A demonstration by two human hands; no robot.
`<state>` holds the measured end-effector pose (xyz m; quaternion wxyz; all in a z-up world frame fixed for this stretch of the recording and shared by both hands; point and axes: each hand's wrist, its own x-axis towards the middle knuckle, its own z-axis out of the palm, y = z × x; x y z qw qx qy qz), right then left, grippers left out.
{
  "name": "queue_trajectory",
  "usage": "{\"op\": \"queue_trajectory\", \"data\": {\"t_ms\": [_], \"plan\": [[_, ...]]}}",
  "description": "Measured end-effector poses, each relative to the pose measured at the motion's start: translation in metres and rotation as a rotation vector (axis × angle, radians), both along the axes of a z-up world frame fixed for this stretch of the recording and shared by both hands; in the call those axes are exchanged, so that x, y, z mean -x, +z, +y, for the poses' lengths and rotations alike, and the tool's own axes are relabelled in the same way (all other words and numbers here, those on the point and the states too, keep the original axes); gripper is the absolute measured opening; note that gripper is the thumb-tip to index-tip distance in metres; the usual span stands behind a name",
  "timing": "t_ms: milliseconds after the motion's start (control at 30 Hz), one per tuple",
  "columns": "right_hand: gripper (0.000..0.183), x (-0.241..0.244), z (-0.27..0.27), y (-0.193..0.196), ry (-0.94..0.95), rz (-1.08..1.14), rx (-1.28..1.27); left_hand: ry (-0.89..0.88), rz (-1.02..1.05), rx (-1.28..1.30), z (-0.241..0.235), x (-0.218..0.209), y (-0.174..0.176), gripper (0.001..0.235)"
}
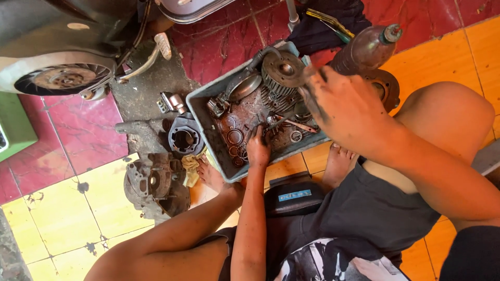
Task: A person is inspecting and sorting through various motorcycle engine parts in a tray, using a screwdriver to manipulate them.
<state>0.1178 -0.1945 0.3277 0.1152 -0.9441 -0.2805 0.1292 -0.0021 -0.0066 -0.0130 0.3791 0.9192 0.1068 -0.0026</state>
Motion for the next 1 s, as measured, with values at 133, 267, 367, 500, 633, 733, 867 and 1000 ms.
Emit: {"op": "queue_trajectory", "data": {"t_ms": [133,267,367,500,633,733,867,1000], "plan": [[0.092,0.0,-0.011,0.006,0.145,0.254,-0.033,0.0,0.03,0.02,0.0,0.002,0.002,0.02],[0.07,0.002,0.001,0.003,0.104,0.216,-0.416,-0.008,-0.013,0.008,-0.001,-0.001,0.001,0.021],[0.074,0.008,0.011,0.002,0.011,-0.035,-0.104,-0.006,-0.005,0.008,0.0,0.0,0.003,0.022],[0.068,-0.003,0.008,0.015,0.026,0.078,0.218,-0.01,0.0,-0.023,0.001,0.001,-0.002,0.021],[0.092,-0.004,-0.02,0.01,0.205,0.328,0.092,0.002,0.053,-0.02,0.001,0.001,-0.004,0.025],[0.079,0.001,-0.003,0.009,0.086,0.359,-0.206,-0.024,-0.032,0.001,0.0,0.002,-0.004,0.018],[0.071,0.003,0.0,-0.01,-0.053,-0.13,0.143,-0.019,-0.037,-0.004,0.001,-0.002,0.001,0.018],[0.063,-0.002,-0.012,0.01,0.131,0.148,-0.031,-0.002,0.003,0.0,0.0,0.0,0.001,0.02]]}}
